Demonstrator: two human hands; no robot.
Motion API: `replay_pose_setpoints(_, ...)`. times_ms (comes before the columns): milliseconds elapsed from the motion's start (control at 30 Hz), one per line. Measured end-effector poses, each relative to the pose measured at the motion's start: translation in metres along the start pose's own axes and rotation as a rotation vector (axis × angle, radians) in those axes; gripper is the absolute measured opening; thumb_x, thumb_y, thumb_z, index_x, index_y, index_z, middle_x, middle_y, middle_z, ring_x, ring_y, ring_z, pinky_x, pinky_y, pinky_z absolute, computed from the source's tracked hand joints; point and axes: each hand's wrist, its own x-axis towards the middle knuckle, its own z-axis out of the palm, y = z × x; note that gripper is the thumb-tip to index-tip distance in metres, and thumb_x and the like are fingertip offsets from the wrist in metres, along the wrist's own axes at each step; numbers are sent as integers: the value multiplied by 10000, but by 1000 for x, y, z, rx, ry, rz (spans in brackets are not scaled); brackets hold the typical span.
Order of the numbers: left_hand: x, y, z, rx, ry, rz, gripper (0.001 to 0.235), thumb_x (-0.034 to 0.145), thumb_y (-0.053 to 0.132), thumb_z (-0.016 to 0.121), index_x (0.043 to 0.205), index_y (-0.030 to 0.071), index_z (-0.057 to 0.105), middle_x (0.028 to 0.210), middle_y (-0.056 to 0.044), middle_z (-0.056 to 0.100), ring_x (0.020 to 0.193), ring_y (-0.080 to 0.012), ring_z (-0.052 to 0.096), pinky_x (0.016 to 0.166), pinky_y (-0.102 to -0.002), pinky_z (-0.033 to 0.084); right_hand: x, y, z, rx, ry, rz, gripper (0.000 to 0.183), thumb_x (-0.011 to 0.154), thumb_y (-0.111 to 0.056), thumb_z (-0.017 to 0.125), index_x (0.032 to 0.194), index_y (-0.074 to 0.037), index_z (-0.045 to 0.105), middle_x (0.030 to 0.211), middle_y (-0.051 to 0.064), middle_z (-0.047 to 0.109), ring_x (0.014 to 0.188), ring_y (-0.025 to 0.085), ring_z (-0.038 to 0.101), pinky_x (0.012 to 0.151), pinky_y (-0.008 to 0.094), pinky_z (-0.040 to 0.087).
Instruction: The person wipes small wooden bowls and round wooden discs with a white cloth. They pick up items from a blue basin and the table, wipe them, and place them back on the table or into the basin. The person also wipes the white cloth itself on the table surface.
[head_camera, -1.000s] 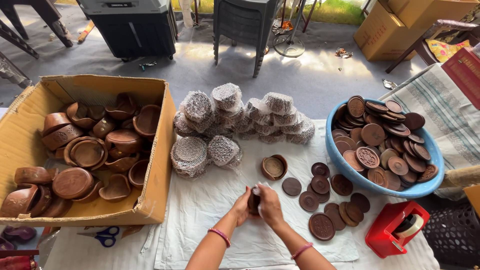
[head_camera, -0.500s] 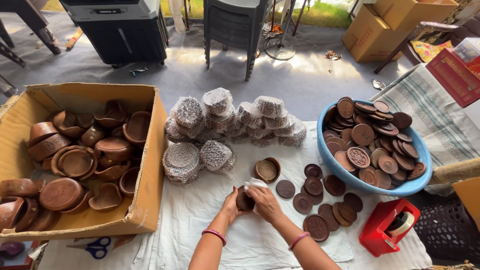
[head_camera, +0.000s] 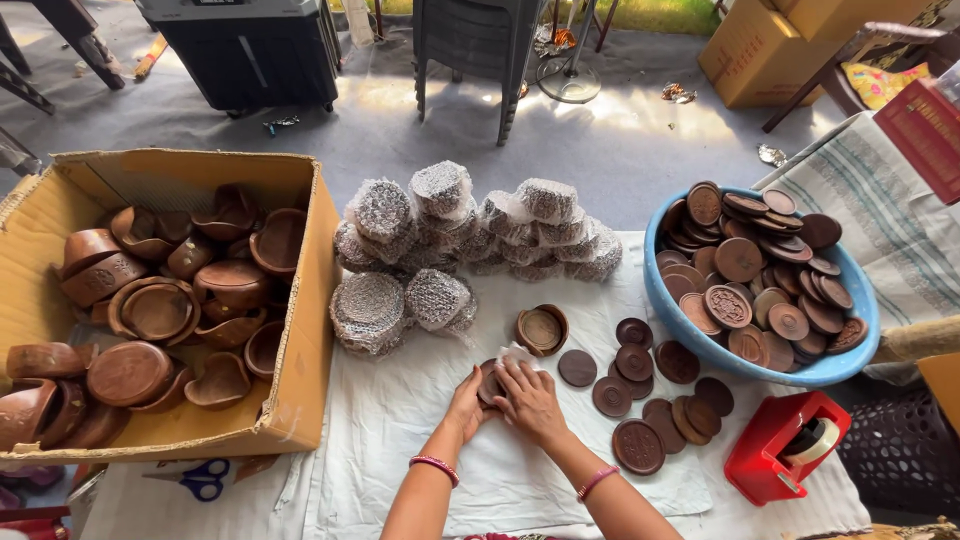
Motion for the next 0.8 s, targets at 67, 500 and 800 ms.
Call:
replay_pose_setpoints(67,-4,5,7,12,-3,39,647,992,613,424,1430,150,539,1295,-90,690,1074,-260,703,823,-482,620,-17,4,11,-8,17,29,611,956,-426,580,1464,-94,507,1521,112,498,1336,308,451,1020,495,327)
replay_pose_setpoints(500,1,-1,5,-42,87,33,598,1019,552,411,1424,128,527,1343,-95,652,1159,-244,674,897,-442,610,8,-15,5,84,-15,128,507,915,-274,623,1392,-105,595,1478,65,539,1233,258,527,995,421,383)
replay_pose_setpoints(800,-8,5,12,-20,56,46,625,1012,558,423,1420,95,524,1371,-104,649,1206,-254,664,949,-444,611,-14,23,-19,282,-112,-68,318,834,-195,688,1139,-118,729,1315,35,674,1125,249,598,968,406,436)
